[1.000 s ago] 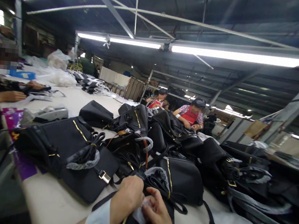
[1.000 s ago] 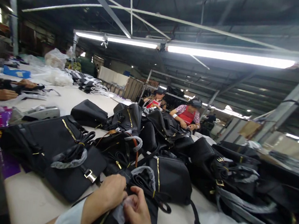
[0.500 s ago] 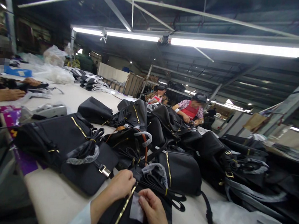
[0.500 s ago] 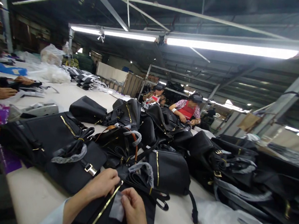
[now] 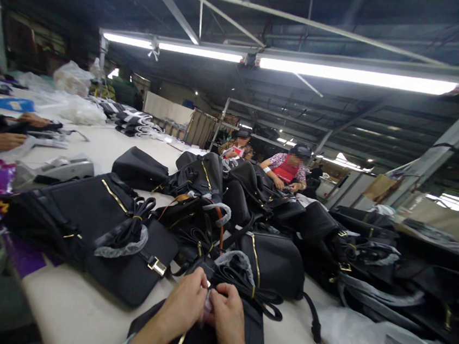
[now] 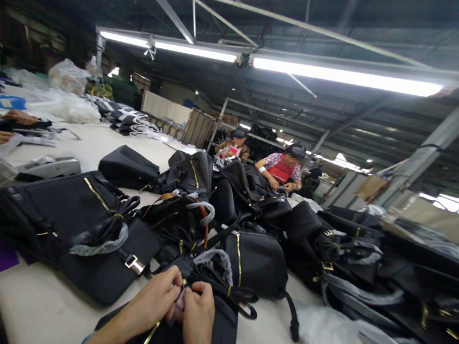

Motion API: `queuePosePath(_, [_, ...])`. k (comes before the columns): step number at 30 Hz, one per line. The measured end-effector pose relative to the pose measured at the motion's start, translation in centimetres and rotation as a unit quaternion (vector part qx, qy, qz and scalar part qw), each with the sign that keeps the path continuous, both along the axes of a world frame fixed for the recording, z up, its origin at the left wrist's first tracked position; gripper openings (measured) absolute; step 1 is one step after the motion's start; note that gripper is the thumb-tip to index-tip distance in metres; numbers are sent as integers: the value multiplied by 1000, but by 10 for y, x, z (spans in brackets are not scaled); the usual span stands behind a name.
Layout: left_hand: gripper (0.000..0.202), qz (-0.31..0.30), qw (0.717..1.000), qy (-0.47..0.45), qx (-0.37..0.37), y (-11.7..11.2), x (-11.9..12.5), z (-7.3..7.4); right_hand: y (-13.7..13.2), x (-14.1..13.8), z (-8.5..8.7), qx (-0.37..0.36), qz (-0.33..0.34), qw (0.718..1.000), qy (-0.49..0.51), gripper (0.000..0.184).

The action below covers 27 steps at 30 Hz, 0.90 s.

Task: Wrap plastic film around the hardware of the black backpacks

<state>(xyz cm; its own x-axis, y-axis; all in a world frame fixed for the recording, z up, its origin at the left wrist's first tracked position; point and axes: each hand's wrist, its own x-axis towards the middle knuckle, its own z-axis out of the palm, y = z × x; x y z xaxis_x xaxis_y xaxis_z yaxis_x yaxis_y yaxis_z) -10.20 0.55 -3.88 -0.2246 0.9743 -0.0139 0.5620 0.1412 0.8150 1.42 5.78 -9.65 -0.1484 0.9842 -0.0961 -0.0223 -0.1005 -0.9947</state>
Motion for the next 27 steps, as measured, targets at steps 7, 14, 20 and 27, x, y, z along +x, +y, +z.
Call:
queuePosePath(7, [17,2,1000,15,-9,-10,3,-8,-7,-9,3,-25,-7,998,63,56])
queuePosePath(14, [20,29,996,86,-25,-18,-5,-5,-11,-5,2,-34,11,994,103,63])
queuePosePath(20, [37,21,989,134,-55,-19,-2,5,-8,0,1,-62,29,990,120,58])
queuePosePath(27, [34,36,992,110,-52,-6,4,11,-6,0,3,-84,18,989,117,52])
